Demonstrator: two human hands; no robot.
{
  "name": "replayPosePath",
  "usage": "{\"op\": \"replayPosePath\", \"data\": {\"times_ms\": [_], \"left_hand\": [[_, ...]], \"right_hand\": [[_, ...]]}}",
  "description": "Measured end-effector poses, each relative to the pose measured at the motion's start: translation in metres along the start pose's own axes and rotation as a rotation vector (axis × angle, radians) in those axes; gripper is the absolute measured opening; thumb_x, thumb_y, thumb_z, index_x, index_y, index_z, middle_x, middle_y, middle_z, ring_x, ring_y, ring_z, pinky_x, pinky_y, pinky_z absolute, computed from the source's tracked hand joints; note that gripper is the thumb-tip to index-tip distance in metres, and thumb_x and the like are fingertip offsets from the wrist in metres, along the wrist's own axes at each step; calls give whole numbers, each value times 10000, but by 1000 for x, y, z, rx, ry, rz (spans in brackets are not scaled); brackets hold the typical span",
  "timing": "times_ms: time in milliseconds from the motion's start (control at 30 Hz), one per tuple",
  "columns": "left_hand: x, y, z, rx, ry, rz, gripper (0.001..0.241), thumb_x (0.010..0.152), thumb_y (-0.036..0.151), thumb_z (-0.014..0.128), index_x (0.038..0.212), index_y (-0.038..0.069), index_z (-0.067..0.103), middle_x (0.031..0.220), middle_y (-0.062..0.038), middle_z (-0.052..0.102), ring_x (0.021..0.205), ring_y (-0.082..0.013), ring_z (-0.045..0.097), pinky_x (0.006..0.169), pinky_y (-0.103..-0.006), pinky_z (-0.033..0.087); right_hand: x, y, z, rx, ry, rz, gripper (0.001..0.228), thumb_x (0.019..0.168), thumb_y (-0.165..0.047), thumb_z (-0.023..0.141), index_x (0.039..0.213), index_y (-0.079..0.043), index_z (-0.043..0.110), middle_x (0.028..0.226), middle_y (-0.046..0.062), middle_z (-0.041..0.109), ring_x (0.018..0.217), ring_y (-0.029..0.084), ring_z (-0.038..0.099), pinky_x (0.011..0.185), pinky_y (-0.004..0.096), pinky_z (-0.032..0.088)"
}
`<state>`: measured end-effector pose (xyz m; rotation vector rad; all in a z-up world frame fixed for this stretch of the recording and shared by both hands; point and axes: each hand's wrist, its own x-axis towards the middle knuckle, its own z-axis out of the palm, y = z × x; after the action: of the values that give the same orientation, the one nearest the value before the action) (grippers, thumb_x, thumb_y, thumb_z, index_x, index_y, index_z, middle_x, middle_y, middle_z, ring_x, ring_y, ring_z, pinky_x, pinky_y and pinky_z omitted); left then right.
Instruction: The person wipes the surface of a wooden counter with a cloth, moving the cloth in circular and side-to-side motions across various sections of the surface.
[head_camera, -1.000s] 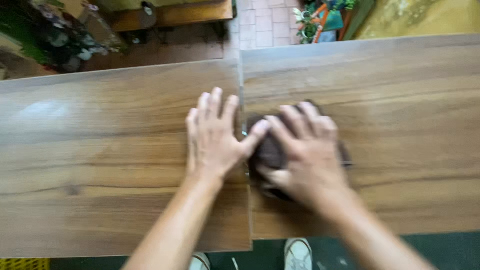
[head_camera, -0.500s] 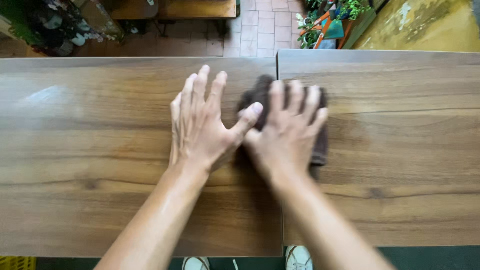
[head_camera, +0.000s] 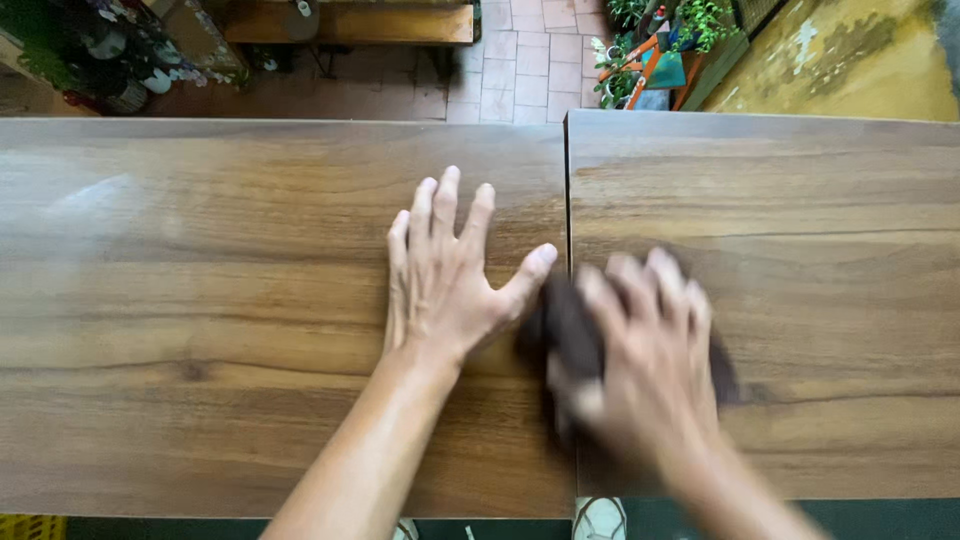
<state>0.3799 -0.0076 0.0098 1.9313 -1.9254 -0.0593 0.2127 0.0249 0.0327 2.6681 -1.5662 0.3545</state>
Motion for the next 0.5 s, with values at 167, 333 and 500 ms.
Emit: {"op": "replayPosePath", "data": {"times_ms": [167, 333, 500], "left_hand": [[-4, 12, 5, -23, 28, 5, 720, 724, 627, 421, 1235, 121, 449, 1349, -162, 311, 1247, -319, 273, 975, -495, 234], [1, 21, 7, -3, 37, 1, 720, 736, 645, 402, 1234, 127, 449, 1351, -151, 311, 1243, -322, 277, 966, -497, 244], [-3, 24, 18, 8, 55, 22, 641, 782, 581, 408, 1238, 133, 444, 1356, -151, 302, 1248, -328, 280, 974, -502, 246]], "right_hand": [[57, 20, 25, -96, 140, 169, 553, 700, -491, 535, 1125, -142, 480, 1144, 121, 451, 1120, 345, 340, 836, 471, 305], [12, 5, 0, 5, 116, 120, 630, 576, -345, 585, 1157, -116, 500, 1150, 130, 474, 1157, 367, 360, 903, 489, 299], [-32, -2, -10, 1, 68, 131, 600, 558, -449, 601, 1083, -169, 522, 1159, 77, 477, 1173, 327, 375, 928, 473, 302]]}}
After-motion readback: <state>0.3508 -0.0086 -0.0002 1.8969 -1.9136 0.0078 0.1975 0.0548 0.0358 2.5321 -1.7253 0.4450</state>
